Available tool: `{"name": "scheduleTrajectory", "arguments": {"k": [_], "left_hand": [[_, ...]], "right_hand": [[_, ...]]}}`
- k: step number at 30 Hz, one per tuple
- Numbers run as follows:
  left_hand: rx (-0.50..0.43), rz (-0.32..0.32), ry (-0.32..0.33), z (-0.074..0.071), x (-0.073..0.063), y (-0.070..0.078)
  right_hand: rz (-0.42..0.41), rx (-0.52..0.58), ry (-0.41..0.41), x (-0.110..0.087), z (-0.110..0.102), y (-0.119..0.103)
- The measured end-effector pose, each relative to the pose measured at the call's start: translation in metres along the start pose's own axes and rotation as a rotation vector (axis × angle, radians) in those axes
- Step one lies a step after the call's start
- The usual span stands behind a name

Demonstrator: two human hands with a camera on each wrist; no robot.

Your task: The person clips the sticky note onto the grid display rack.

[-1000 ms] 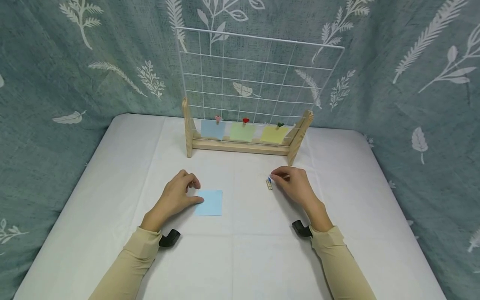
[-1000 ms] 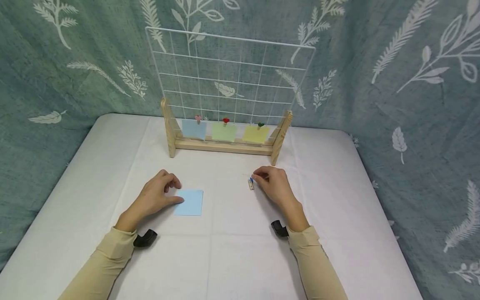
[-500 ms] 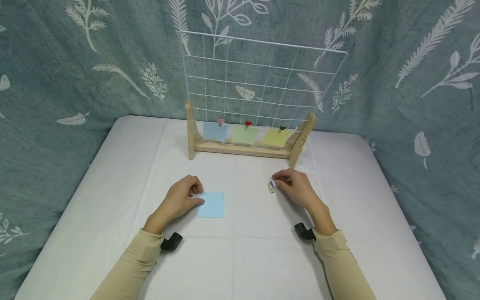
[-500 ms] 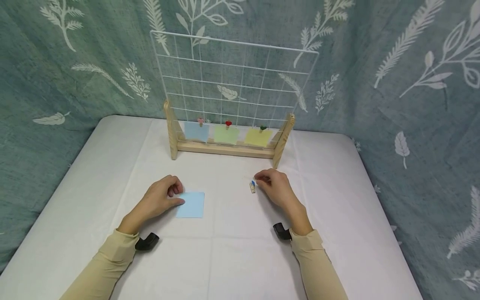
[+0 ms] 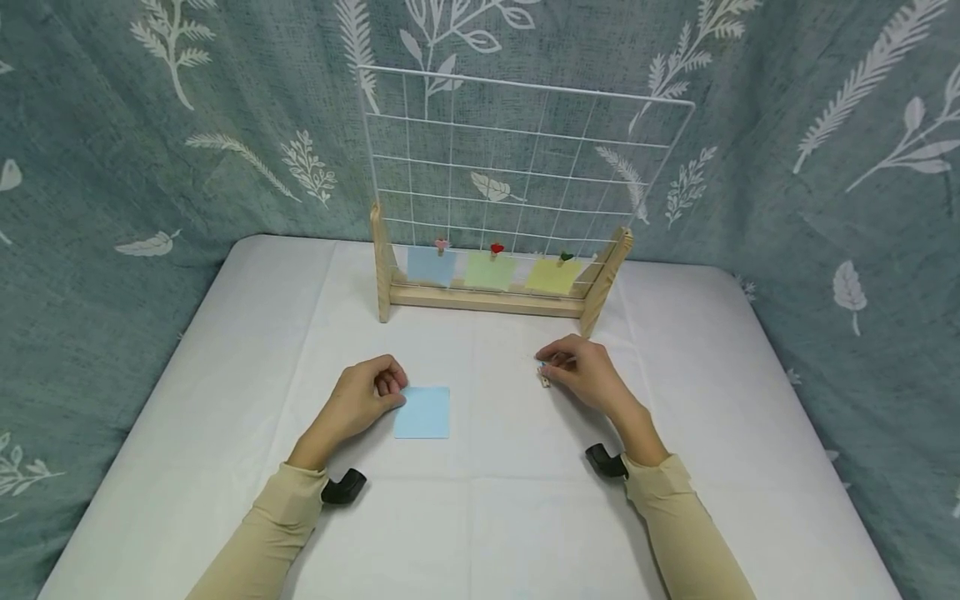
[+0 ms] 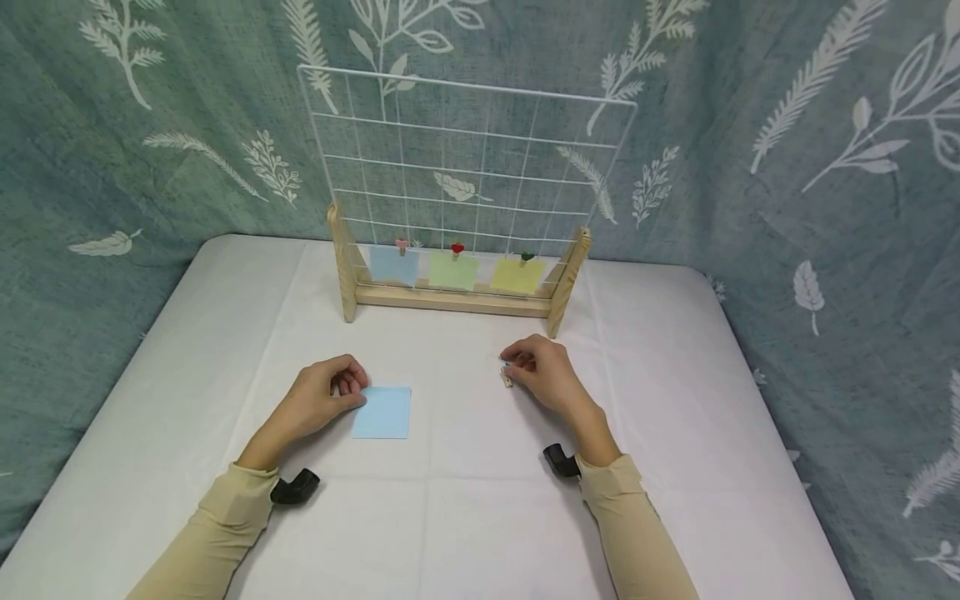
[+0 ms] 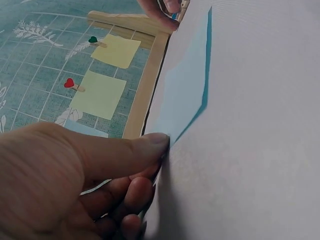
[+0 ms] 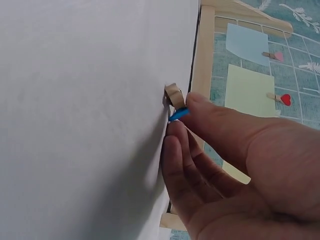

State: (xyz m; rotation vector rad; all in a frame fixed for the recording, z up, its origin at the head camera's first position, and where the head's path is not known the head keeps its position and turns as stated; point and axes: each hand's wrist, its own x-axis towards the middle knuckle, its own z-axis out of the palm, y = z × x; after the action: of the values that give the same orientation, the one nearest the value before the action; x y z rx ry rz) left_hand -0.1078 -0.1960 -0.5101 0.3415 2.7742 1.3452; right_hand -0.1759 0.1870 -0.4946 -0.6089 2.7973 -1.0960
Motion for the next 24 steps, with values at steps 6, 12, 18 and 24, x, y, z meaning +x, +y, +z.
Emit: {"name": "scheduleTrajectory", "arguments": {"k": [6, 12, 18, 24], "left_hand": [[0.002, -0.001, 0.004, 0.0004, -0.0013, 0.0], [0.027, 0.004, 0.009, 0.0009, -0.0013, 0.0006], [0.053, 0.004, 0.021, 0.0021, -0.0005, 0.0002], [0.06, 0.003, 0.024, 0.0032, 0.0002, -0.0008]], "right_hand": [[0.03, -0.003, 0.007, 0.002, 0.0027, -0.0029], [0.047, -0.003, 0.01, 0.0024, 0.0051, -0.0051], [0.066, 0.016, 0.007, 0.0054, 0.0085, -0.005], [0.091, -0.018, 0.009, 0.0068, 0.0079, -0.0056]]}}
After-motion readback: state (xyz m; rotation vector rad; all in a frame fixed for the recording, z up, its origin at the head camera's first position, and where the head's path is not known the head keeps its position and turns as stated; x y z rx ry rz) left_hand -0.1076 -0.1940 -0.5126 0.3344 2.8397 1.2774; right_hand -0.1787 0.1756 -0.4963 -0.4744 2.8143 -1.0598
